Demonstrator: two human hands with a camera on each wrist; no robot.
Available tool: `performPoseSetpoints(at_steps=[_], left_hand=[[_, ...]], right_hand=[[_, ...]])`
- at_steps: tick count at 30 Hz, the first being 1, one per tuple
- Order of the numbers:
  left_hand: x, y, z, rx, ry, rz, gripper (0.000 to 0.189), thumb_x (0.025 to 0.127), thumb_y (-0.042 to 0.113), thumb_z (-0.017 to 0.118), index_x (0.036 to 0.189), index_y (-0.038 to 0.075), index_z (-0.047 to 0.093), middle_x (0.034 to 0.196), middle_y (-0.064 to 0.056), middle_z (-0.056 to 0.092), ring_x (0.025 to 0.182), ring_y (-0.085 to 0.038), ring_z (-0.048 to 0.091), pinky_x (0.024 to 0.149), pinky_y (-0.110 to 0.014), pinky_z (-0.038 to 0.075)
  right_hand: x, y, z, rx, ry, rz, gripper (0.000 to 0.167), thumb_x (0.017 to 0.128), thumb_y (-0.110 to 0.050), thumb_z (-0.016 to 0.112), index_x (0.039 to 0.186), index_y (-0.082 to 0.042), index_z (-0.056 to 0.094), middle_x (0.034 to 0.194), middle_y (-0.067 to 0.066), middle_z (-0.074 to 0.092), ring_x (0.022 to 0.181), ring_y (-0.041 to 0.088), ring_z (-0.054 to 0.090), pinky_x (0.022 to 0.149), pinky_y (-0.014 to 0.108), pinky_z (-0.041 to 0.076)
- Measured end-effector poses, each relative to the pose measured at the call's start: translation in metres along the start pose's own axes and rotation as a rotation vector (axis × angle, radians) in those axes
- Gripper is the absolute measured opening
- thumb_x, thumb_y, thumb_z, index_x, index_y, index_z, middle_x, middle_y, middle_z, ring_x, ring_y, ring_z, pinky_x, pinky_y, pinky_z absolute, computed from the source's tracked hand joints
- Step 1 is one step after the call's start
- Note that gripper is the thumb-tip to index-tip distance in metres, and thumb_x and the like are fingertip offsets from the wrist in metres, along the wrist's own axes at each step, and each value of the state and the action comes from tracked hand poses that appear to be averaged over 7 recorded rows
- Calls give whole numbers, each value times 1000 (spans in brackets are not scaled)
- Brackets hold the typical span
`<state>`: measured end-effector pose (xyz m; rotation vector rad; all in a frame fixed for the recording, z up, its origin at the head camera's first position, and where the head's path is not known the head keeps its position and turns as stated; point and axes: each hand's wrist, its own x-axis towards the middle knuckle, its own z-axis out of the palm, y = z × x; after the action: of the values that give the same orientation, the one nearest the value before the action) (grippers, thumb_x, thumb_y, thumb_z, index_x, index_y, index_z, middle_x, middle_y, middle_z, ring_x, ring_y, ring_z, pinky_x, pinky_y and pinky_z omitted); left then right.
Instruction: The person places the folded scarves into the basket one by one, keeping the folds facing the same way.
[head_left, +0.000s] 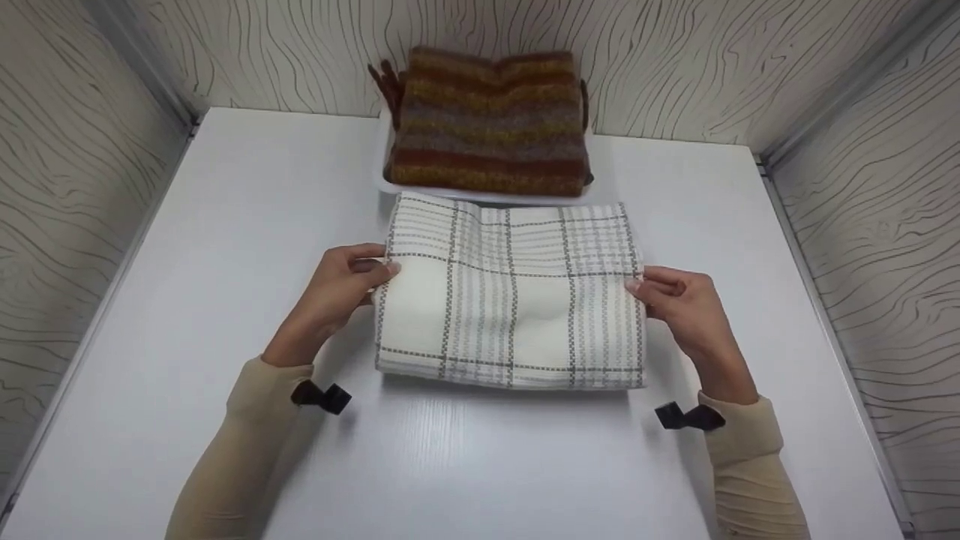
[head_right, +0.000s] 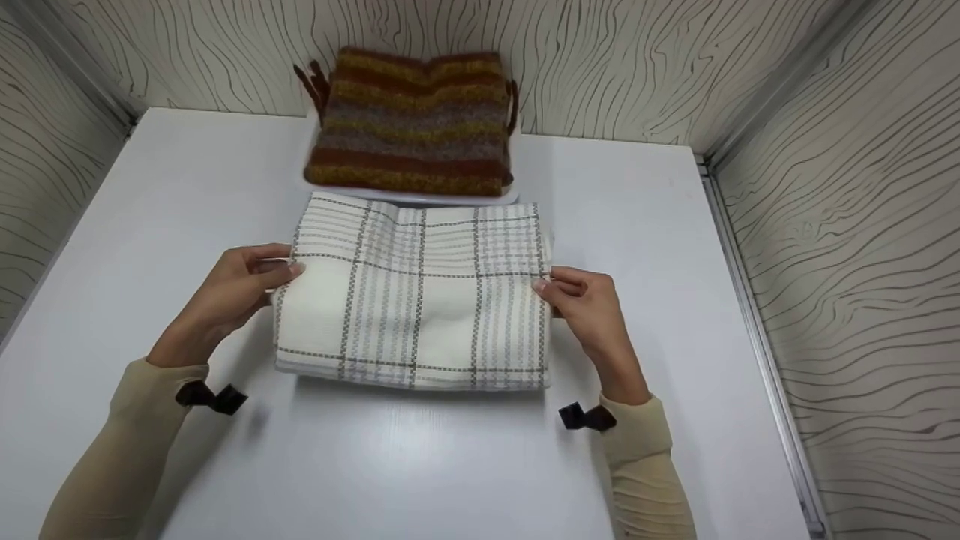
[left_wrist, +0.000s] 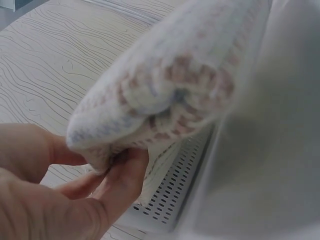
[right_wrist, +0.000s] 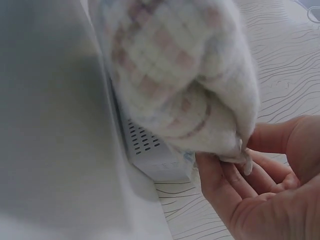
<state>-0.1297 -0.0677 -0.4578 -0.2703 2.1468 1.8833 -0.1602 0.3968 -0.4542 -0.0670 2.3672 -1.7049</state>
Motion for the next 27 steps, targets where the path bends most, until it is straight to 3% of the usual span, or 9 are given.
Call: performPoseSetpoints(at_steps=[6, 17, 27], left_hand=[[-2, 1, 0, 15, 4, 9, 45, 103, 18, 69, 145, 4, 61, 118, -12, 68, 96, -14, 71, 76, -26, 61], [0, 4, -1, 31, 21, 38, 41, 102, 17, 69, 141, 4, 64, 115, -10, 69, 92, -13, 71, 74, -26, 61], [-1, 1, -2, 16, 21, 92, 41, 102, 15, 69, 140, 2, 65, 113, -10, 70, 92, -14, 73, 76, -27, 63]], right_hand=[[0, -2, -1, 49, -5, -14, 54, 100, -16, 74, 140, 15, 57, 100, -11, 81, 92, 8, 79, 78, 25, 64], [9, 3, -9, 114, -67, 53, 62, 98, -17, 76, 142, 19, 52, 102, -9, 82, 92, 11, 80, 79, 27, 65], [12, 6, -11, 130, -83, -24, 56, 96, -14, 78, 135, 20, 58, 104, -3, 82, 91, 14, 80, 78, 29, 65]])
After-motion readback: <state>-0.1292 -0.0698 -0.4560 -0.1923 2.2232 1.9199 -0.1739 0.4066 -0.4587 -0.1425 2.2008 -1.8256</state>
